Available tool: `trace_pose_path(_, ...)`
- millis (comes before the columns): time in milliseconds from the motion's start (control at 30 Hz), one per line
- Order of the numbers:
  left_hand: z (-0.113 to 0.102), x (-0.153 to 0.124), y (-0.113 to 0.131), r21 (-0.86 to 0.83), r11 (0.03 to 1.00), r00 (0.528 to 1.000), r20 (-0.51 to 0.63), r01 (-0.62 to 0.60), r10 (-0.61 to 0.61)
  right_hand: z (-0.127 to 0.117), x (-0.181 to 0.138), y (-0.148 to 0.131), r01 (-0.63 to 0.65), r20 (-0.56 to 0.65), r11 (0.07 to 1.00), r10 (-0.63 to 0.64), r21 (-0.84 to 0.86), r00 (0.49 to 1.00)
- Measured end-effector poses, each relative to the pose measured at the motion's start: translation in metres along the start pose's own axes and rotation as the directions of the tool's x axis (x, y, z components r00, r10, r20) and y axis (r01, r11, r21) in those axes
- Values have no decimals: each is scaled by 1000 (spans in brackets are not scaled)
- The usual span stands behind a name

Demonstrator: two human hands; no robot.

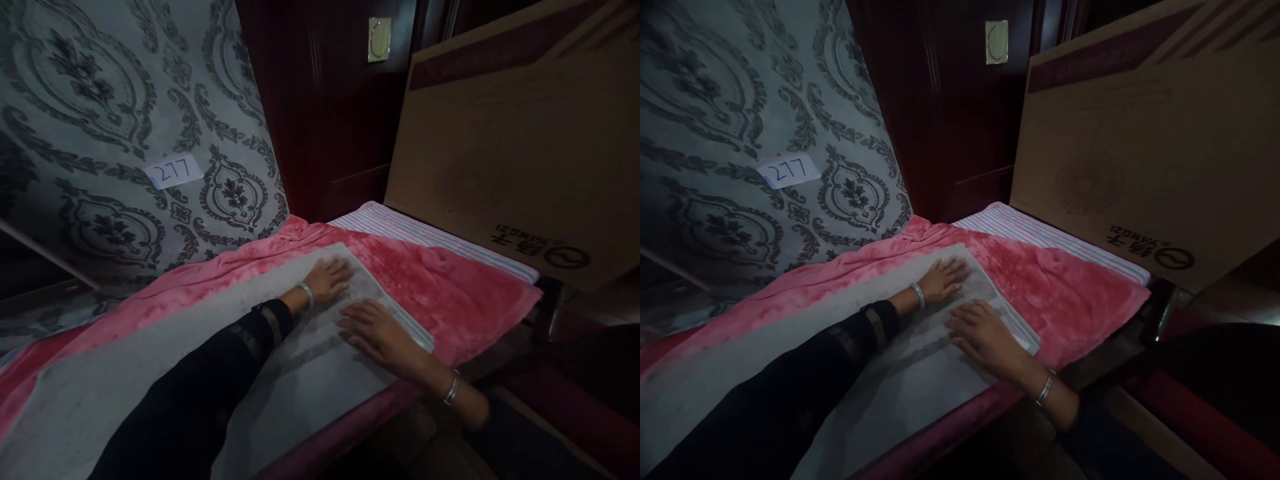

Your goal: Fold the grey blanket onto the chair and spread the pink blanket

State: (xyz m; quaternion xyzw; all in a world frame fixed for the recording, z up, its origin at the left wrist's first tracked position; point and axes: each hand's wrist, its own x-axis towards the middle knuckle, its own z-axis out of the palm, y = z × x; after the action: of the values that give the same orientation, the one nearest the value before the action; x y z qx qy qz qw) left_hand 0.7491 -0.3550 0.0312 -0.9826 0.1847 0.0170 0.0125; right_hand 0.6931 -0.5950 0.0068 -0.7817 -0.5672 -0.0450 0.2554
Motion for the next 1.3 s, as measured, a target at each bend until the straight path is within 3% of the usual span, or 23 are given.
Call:
trace_pose_path(67, 7, 6, 6, -10, 991, 991, 29, -133, 133, 4, -7, 14, -73, -16, 991, 72, -110, 997)
trace_pose_path(133, 11, 17, 4, -19, 989, 988, 38, -148, 149, 11, -12, 22, -112, 15, 977, 116, -181, 993)
trace_pose_path(267, 10, 46, -15, -26, 998, 998, 3, -57, 57, 19, -17, 24, -119, 70, 973, 136, -197, 988)
trace_pose_path(533, 13, 80, -48, -101, 990, 995, 28, 102, -100, 13, -18, 23, -124, 56, 977, 135, -173, 989)
trace_pose_path(700, 7, 83, -45, -47, 983, 984, 21, 177, -177, 12, -17, 22, -126, 68, 976, 140, -175, 988)
trace_pose_path(800, -5, 69, -34, -8, 973, 972, -38, 230, -230, 12, -16, 23, -132, 71, 974, 147, -185, 987)
trace_pose_path(900, -18, 35, -20, -17, 966, 966, -35, 258, -258, 13, -15, 25, -122, 80, 972, 140, -203, 987)
trace_pose_path(1000, -25, -22, -5, -5, 970, 968, 67, 242, -241, 16, -16, 28, -107, 63, 969, 124, -222, 990)
trace_pose_path(1167, -24, -152, 27, 22, 968, 956, 153, 252, -252, 19, -17, 31, -106, 64, 960, 127, -258, 990)
trace_pose_path(1300, -4, -267, 51, 27, 936, 931, 94, 352, -353, 22, -17, 35, -115, 60, 955, 137, -273, 989)
